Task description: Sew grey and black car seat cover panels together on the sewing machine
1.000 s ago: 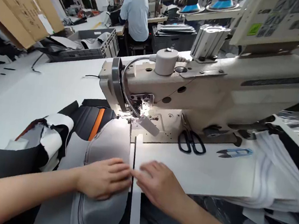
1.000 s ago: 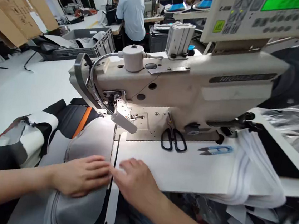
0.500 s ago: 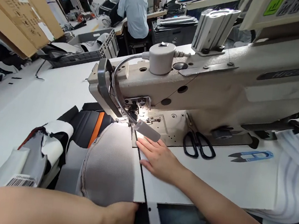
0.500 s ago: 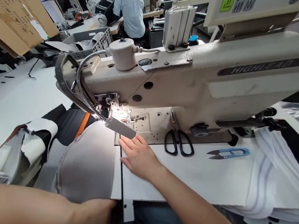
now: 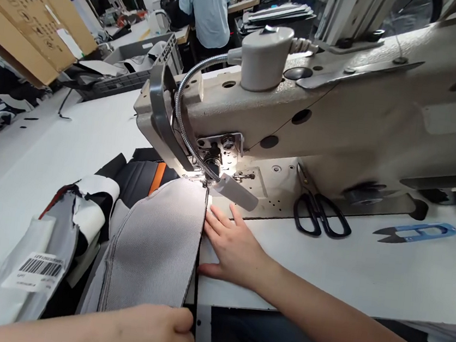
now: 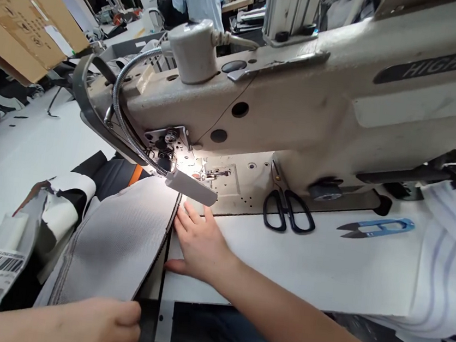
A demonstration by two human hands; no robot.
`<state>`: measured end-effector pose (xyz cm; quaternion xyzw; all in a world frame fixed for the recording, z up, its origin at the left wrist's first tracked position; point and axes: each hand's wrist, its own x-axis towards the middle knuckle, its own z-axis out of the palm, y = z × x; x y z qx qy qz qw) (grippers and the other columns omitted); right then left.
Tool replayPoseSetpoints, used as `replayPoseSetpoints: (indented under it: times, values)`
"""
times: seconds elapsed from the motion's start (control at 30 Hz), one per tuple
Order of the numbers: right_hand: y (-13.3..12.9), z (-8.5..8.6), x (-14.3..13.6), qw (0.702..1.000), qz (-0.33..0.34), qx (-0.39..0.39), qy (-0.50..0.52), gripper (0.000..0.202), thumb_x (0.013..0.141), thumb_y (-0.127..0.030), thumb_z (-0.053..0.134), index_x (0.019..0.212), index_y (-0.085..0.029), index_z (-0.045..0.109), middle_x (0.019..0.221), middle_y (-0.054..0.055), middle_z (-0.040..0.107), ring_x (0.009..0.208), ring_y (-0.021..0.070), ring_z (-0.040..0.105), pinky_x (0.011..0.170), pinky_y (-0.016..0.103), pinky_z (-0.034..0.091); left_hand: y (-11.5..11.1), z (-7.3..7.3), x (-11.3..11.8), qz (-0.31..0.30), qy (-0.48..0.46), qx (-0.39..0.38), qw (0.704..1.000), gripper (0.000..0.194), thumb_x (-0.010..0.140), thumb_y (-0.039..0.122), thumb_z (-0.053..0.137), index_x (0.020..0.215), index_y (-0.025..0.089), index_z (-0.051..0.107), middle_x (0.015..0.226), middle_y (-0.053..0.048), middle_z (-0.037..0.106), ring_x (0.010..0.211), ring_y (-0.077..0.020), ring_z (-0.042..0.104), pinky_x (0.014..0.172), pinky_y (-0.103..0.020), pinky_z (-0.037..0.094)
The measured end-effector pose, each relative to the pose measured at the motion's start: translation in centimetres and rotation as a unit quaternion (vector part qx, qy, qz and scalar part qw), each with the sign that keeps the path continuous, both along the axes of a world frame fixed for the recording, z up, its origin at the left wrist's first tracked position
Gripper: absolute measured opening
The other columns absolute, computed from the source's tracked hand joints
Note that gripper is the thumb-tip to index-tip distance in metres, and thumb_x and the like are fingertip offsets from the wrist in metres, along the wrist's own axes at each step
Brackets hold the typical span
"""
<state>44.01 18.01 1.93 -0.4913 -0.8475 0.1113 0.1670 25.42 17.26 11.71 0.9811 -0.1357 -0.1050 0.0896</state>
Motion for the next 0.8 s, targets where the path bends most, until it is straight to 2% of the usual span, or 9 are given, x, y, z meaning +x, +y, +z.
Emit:
replayPoseSetpoints:
  times: [0.1,0.13,0.2,0.27,0.37,0.5,0.6,0.67,0.8]
  values:
    - [-0.4,-0.3,0.2,0.999,0.046,0.002,0.008,0.076,0.076,-0.064,0.058,0.127,-0.008,0.054,0.137,0.018,0.049,0.136,0.0331,0.03,0.112,0.058,0.017,1.7,0.8,1.1,0.102,-0.013,0.022,0.994,0.012,0.086,0.028,0.054,0.08,0.022,0.062,0.089,0.0,0.068,0.082,-0.0138,0.057,0.084,-0.027,0.045]
    - [-0.5,-0.4,0.1,0.999,0.039,0.005,0.019,0.074,0.076,-0.062,0.058,0.127,-0.008,0.054,0.137,0.018,0.049,0.137,0.0325,0.029,0.112,0.057,0.016,2.6,1.1,1.3,0.145,-0.019,0.054,0.988,0.018,0.089,0.033,0.049,0.094,0.023,0.064,0.106,-0.001,0.067,0.099,-0.0166,0.057,0.095,-0.032,0.04]
    - [-0.5,-0.6,-0.3,0.999,-0.008,0.01,0.041,0.074,0.076,-0.055,0.059,0.132,-0.008,0.049,0.14,0.018,0.045,0.137,0.0319,0.029,0.112,0.058,0.015,5.0,1.4,1.3,0.234,-0.02,0.142,0.962,0.034,0.093,0.039,0.041,0.118,0.024,0.058,0.131,-0.007,0.055,0.124,-0.0248,0.046,0.106,-0.045,0.028]
    - [-0.4,-0.6,-0.7,0.998,-0.051,0.005,0.046,0.075,0.075,-0.049,0.061,0.135,-0.007,0.044,0.144,0.018,0.04,0.137,0.0324,0.029,0.111,0.06,0.015,7.5,1.2,1.3,0.318,-0.003,0.22,0.922,0.043,0.093,0.041,0.038,0.13,0.021,0.05,0.138,-0.013,0.048,0.129,-0.0327,0.039,0.104,-0.057,0.026]
    - [-0.6,-0.3,-0.8,0.999,-0.04,-0.01,0.032,0.074,0.075,-0.05,0.062,0.133,-0.006,0.047,0.142,0.019,0.043,0.136,0.0343,0.029,0.11,0.063,0.016,9.9,-0.3,1.2,0.403,0.063,0.244,0.88,0.052,0.091,0.044,0.043,0.136,0.019,0.044,0.136,-0.017,0.047,0.124,-0.0371,0.042,0.096,-0.059,0.034]
    - [-1.1,-0.4,-0.3,0.999,0.014,-0.008,0.036,0.078,0.073,-0.061,0.062,0.129,-0.007,0.051,0.136,0.017,0.05,0.136,0.0337,0.029,0.111,0.059,0.016,10.7,-2.9,1.2,0.455,0.096,0.172,0.868,0.052,0.092,0.043,0.039,0.139,0.022,0.04,0.12,-0.013,0.055,0.106,-0.0311,0.053,0.083,-0.046,0.046]
    - [-0.8,-0.6,-0.2,0.999,-0.038,-0.007,0.035,0.081,0.074,-0.057,0.063,0.135,-0.007,0.045,0.142,0.017,0.043,0.136,0.0343,0.03,0.109,0.06,0.02,11.0,-4.5,1.1,0.475,0.047,0.134,0.868,0.048,0.094,0.035,0.034,0.138,0.018,0.041,0.109,-0.013,0.057,0.101,-0.0269,0.054,0.081,-0.038,0.048]
    - [-0.3,-0.5,-0.2,0.998,-0.06,-0.015,0.026,0.081,0.074,-0.054,0.063,0.136,-0.007,0.043,0.144,0.017,0.039,0.136,0.0354,0.029,0.106,0.062,0.023,11.1,-5.4,1.0,0.462,-0.005,0.178,0.869,0.046,0.094,0.033,0.035,0.135,0.017,0.046,0.108,-0.014,0.057,0.103,-0.0287,0.053,0.087,-0.042,0.045]
    - [0.2,-0.1,0.2,0.999,-0.024,-0.026,0.018,0.078,0.074,-0.057,0.062,0.133,-0.01,0.047,0.144,0.014,0.041,0.137,0.0353,0.026,0.105,0.061,0.025,10.6,-6.8,1.0,0.458,-0.096,0.259,0.845,0.043,0.093,0.033,0.036,0.13,0.019,0.053,0.132,-0.019,0.046,0.125,-0.0358,0.038,0.101,-0.057,0.029]
